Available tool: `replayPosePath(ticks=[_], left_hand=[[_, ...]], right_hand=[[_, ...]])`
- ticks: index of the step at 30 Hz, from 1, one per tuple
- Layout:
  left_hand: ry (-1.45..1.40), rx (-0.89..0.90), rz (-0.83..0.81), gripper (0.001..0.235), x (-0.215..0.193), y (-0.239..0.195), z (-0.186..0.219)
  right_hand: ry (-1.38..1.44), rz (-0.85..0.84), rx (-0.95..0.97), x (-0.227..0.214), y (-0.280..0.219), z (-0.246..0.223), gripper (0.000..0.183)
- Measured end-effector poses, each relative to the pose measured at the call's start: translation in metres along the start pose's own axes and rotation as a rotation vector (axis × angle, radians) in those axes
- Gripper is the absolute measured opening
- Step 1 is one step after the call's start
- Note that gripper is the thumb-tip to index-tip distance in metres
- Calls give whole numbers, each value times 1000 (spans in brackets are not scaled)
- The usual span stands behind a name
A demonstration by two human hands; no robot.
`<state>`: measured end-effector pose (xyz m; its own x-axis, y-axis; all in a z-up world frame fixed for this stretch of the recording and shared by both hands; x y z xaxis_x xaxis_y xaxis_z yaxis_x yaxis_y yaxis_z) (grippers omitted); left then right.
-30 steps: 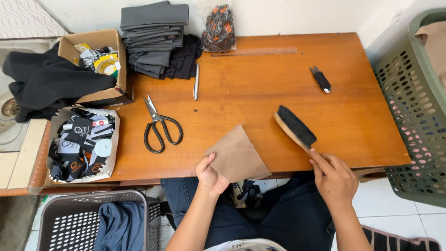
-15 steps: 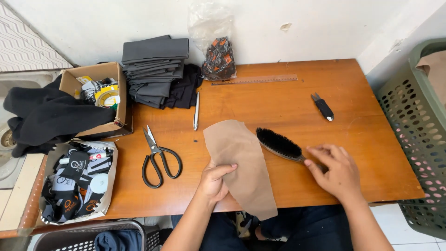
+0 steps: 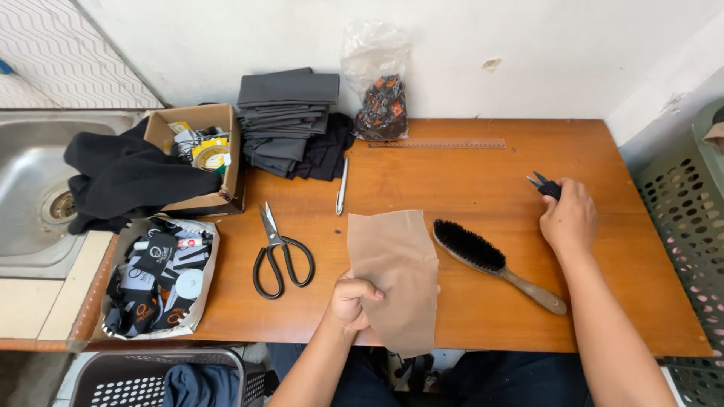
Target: The person sits cross-legged and trims the edges of a piece of beige fabric using a small black cutting tool. They then use a wooden brush to smooth the fabric surface before continuing to trim the edges.
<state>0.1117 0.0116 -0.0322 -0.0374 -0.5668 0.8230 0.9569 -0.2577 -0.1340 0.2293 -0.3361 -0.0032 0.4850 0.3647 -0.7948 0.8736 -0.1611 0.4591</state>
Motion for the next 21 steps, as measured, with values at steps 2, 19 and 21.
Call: replayPosePath(ticks=[2, 19, 21], left_hand=[[-10, 22, 8, 70, 11, -4, 8], [155, 306, -151, 59, 6, 63, 68], [418, 165, -40, 44, 9, 78, 88]], right_hand=[[282, -63, 85, -20, -6, -38, 25], [1547, -559, 121, 2, -43, -166, 38], [1514, -565, 106, 15, -33, -154, 38]])
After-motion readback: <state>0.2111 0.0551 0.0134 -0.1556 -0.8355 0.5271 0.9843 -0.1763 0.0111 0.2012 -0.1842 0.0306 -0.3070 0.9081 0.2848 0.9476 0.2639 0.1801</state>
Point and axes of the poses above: each hand's wrist, its own y-axis towards the middle knuckle, its own x-axis out of the palm, z = x × y, the point moved 3 cm from there along y, towards the middle knuckle, and after that the axes turned 12 degrees about y, right-handed, at the moved point
